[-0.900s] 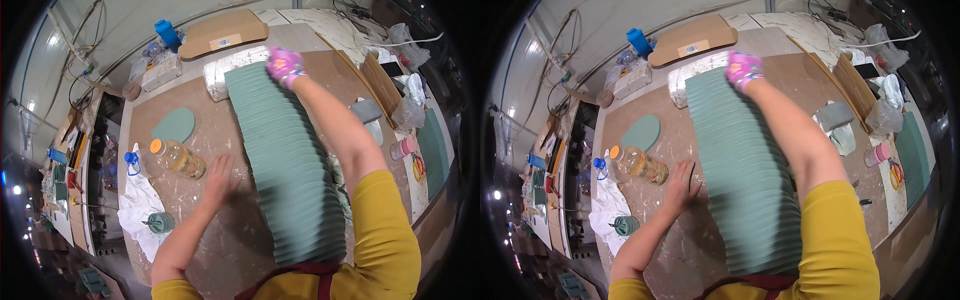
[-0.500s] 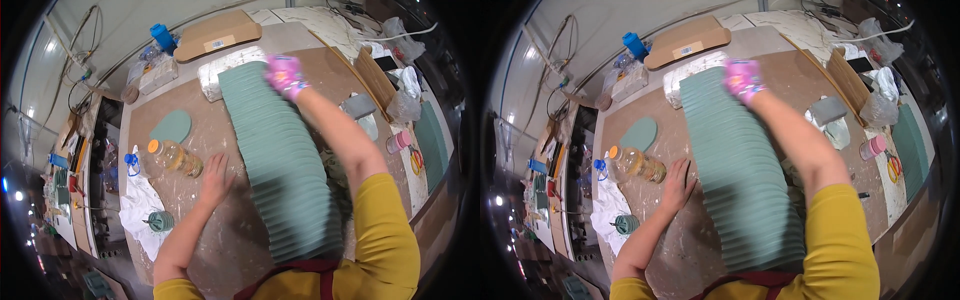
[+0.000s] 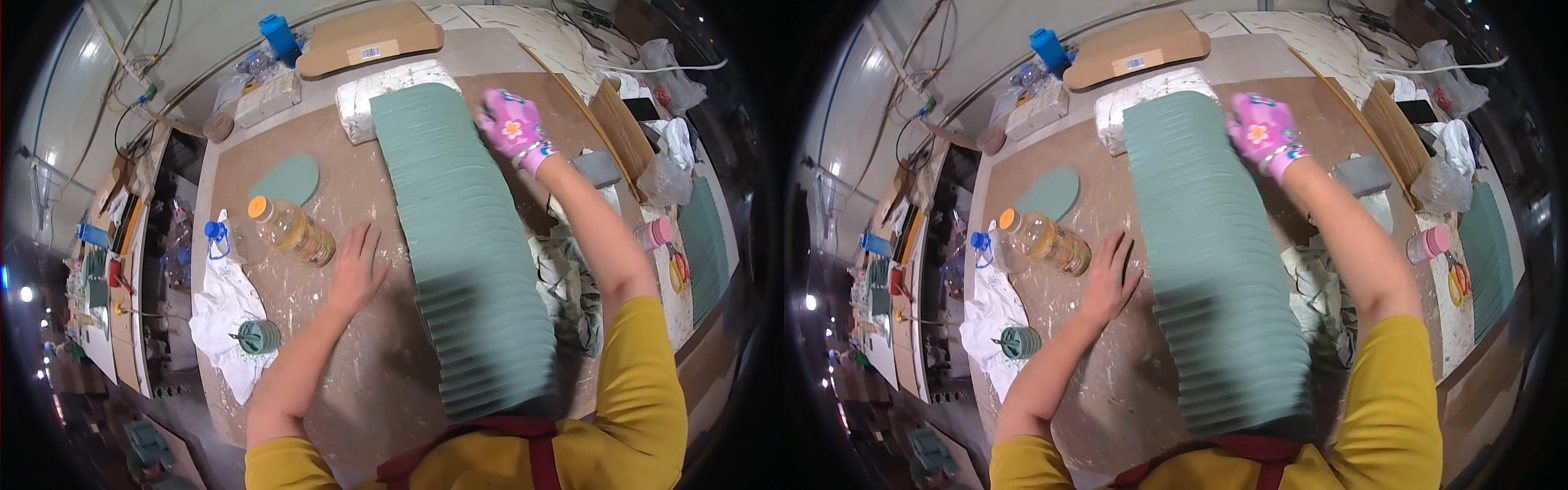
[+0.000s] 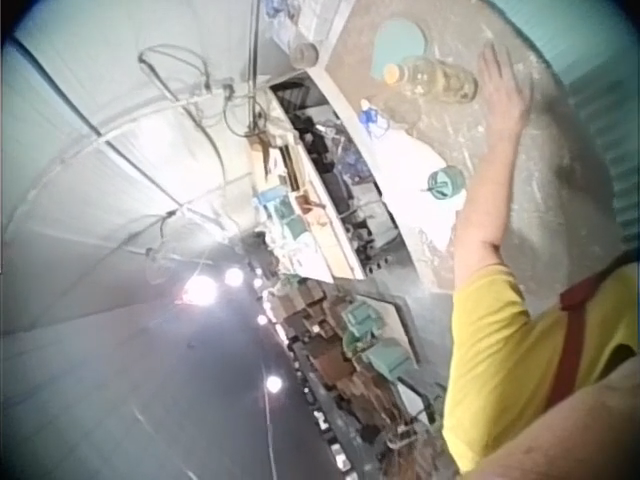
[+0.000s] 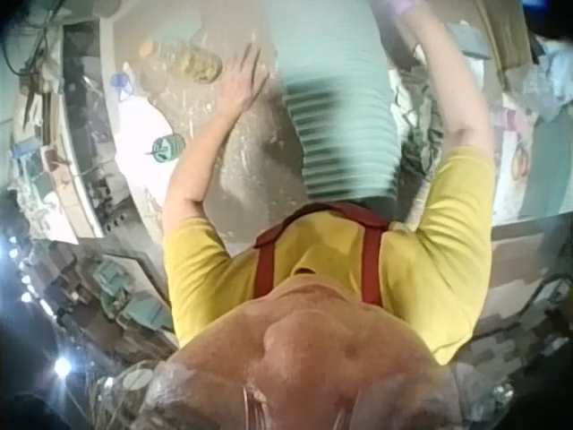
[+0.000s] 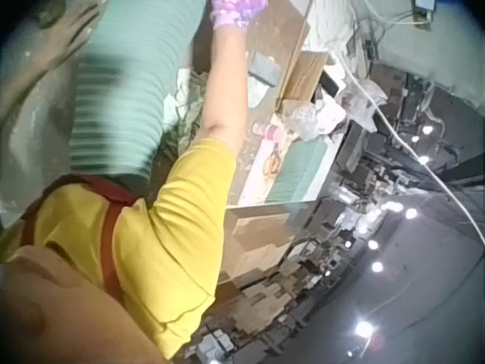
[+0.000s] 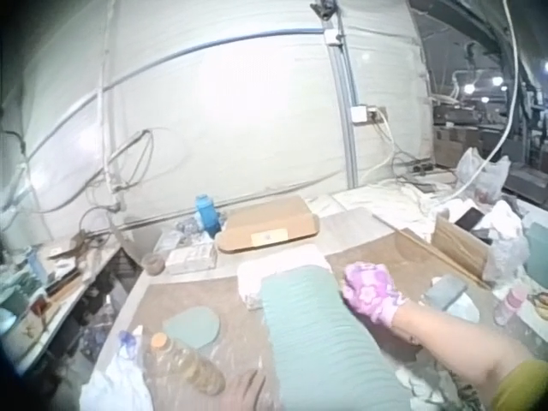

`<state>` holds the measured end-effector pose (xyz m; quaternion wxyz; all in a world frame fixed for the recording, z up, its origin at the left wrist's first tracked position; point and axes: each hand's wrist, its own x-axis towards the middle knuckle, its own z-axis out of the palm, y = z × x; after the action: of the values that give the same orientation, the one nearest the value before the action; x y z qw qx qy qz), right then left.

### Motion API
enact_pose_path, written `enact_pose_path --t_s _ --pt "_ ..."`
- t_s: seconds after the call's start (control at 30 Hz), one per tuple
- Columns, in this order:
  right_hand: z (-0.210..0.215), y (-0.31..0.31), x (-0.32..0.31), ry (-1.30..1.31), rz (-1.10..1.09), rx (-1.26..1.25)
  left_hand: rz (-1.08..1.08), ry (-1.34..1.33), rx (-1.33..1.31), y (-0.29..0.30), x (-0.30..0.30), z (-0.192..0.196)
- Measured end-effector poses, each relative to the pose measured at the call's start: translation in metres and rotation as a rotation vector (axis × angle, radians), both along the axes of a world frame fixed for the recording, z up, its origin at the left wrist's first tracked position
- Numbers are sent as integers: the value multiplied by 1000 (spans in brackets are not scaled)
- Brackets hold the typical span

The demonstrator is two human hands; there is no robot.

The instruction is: The person pours liquid from a bottle onto a cloth and wipes the surfaces and curved edges of several green arched furniture parts stacked on a workbench.

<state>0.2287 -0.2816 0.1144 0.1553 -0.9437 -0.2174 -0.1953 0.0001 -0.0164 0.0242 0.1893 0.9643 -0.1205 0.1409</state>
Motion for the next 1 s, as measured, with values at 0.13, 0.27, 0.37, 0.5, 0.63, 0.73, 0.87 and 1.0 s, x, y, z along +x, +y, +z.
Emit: enact_pose_path --t_s 0.13,0.27,0.37,0.5,0.63,0.73,0.87,1.0 --pt "15 82 -73 -233 584 -63 4 -2 -8 10 -6 -4" --pt "8 31 -45 -35 241 -6 23 -19 4 9 -6 -10" --pt "19 26 -41 -46 190 -108 10 -10 4 6 -5 -4" --pt "11 98 -77 -277 483 -14 24 -1 26 12 -5 -15" --pt "14 66 -38 -132 358 -100 32 24 -29 11 0 -17" --pt "24 64 -53 -53 289 -122 42 38 -28 7 -4 -17" --pt "18 93 -108 -206 594 -20 43 26 24 15 -5 -19" --pt "18 12 -65 -41 121 -33 2 13 -1 9 -2 -13"
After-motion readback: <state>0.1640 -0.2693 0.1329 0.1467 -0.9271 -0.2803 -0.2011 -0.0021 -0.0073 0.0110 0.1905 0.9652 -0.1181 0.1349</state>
